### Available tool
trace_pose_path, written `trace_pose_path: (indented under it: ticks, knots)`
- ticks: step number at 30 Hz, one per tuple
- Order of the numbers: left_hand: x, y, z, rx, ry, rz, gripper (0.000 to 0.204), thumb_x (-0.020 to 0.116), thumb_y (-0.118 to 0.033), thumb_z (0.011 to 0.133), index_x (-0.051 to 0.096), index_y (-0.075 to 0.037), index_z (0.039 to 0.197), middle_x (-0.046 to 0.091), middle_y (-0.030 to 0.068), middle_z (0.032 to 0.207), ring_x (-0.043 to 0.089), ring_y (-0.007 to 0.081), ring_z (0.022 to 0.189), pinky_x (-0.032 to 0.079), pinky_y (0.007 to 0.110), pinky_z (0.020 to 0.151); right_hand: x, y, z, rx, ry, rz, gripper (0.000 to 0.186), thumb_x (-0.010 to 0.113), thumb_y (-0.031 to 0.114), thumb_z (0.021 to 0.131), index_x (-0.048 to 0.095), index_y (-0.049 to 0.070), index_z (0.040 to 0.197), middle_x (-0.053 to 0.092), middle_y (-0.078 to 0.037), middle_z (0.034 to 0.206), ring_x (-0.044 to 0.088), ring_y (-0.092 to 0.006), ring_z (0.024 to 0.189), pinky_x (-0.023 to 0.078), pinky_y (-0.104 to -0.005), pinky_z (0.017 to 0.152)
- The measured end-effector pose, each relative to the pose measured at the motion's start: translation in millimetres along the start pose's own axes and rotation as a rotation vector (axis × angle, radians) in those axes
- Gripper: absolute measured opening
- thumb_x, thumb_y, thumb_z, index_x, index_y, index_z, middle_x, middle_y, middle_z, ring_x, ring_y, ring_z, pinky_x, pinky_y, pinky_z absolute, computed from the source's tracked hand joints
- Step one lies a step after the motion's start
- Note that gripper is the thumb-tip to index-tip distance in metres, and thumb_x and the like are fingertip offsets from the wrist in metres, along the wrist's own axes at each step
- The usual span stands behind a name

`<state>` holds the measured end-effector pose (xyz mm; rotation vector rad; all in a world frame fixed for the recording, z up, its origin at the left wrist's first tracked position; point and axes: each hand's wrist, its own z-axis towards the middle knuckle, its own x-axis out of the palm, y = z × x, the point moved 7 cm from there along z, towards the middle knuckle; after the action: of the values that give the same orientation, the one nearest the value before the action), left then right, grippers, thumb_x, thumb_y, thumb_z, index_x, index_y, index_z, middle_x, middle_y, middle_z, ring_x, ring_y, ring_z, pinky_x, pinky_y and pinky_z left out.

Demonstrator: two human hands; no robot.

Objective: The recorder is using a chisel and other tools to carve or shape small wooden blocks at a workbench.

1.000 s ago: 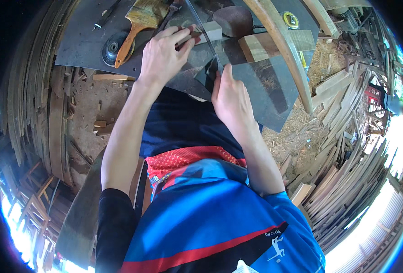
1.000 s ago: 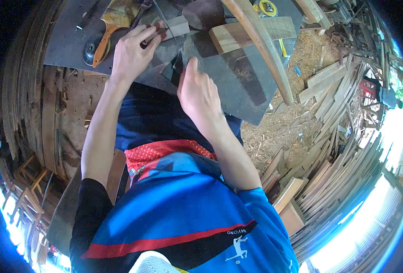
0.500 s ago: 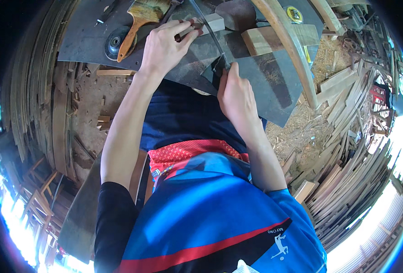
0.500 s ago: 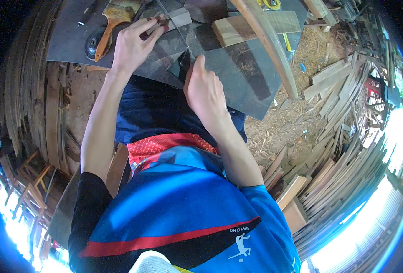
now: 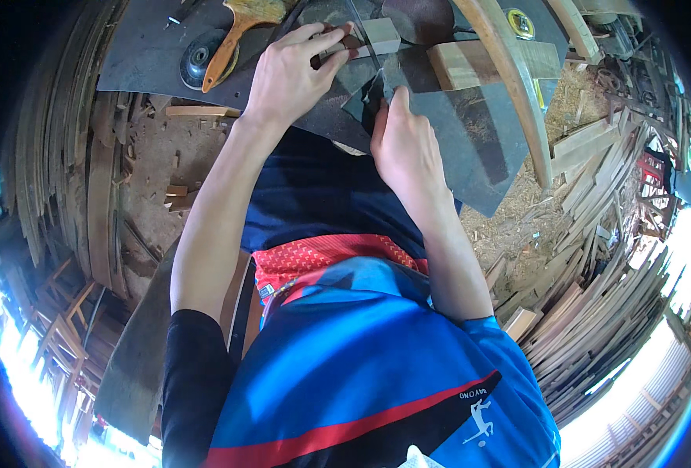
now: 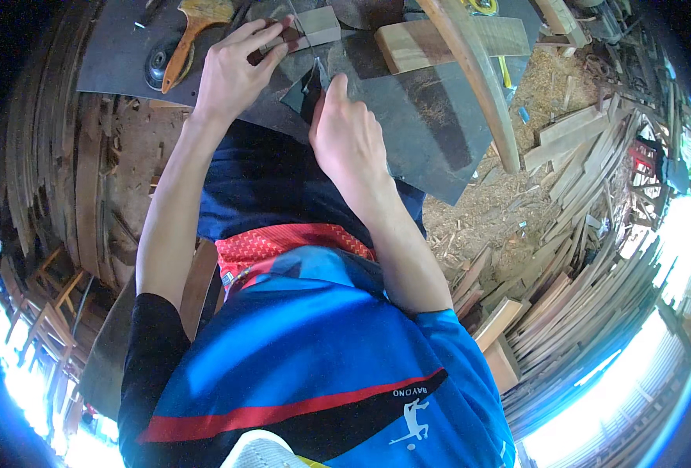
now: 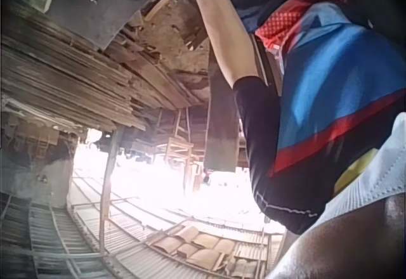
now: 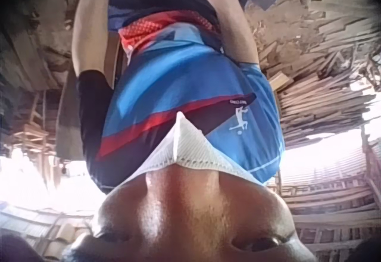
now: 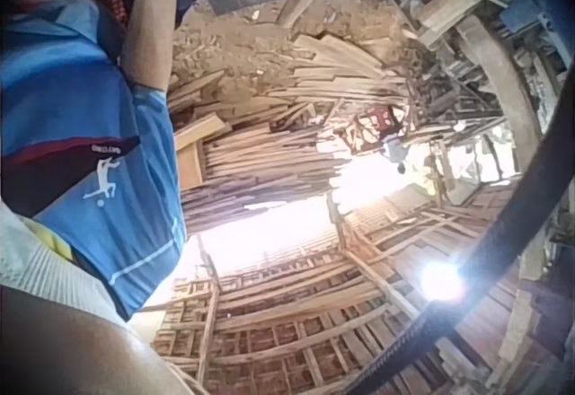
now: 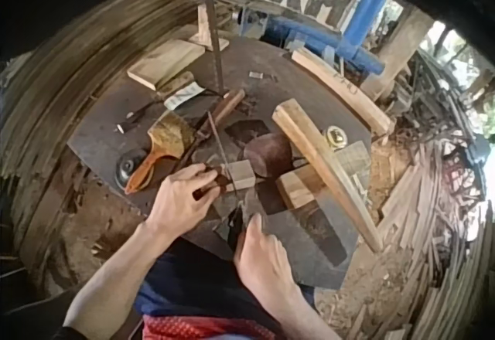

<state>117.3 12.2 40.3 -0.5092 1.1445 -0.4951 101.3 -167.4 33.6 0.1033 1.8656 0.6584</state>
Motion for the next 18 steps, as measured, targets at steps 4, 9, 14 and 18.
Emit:
trace_pose_path:
  ticks: [4,9,14,18]
  knots:
    - [0.9,0.6,-1.7,0.030,-0.025,0.012,0.033,0.077,-0.024,0.090,0.076,-0.011,0.120,0.071,0.0167,0.124,0.070,0.0367,0.107,0.057,0.040,0.092,-0.2,5.3,12.1,-0.006,-0.024,0.042,0.026,0.050,0.013,0.101,0.048,-0.009,0.115,0.066,-0.032,0.070,0.069,-0.0508,0.069,0.057,-0.0580,0.061]
    - [-1.0,-0.6,1.2,0.028,-0.004,0.019,0.032,0.077,-0.024,0.091,0.076,-0.009,0.119,0.072,0.0148,0.121,0.071,0.0367,0.104,0.057,0.038,0.091,0.3,6.2,10.6,-0.035,-0.077,0.036,0.021,0.051,0.014,0.102,0.047,-0.006,0.108,0.065,-0.032,0.069,0.068,-0.0512,0.068,0.057,-0.0584,0.061]
    - [-3.2,9.3,7.0,0.016,-0.037,-0.027,0.029,0.078,-0.025,0.089,0.078,-0.009,0.113,0.075,0.0115,0.109,0.072,0.0332,0.096,0.059,0.039,0.084,-2.5,-13.0,-25.6,0.058,0.002,0.081,0.023,0.051,0.015,0.102,0.047,-0.007,0.108,0.065,-0.032,0.069,0.067,-0.0512,0.066,0.056,-0.0590,0.060]
    - [-6.0,0.6,5.9,0.131,-0.096,0.009,0.029,0.079,-0.025,0.088,0.078,-0.008,0.111,0.075,0.0112,0.106,0.072,0.0325,0.093,0.059,0.039,0.083,-3.5,-6.7,-15.4,0.040,-0.001,0.079,0.023,0.051,0.015,0.102,0.047,-0.007,0.108,0.065,-0.033,0.069,0.067,-0.0513,0.066,0.056,-0.0583,0.060]
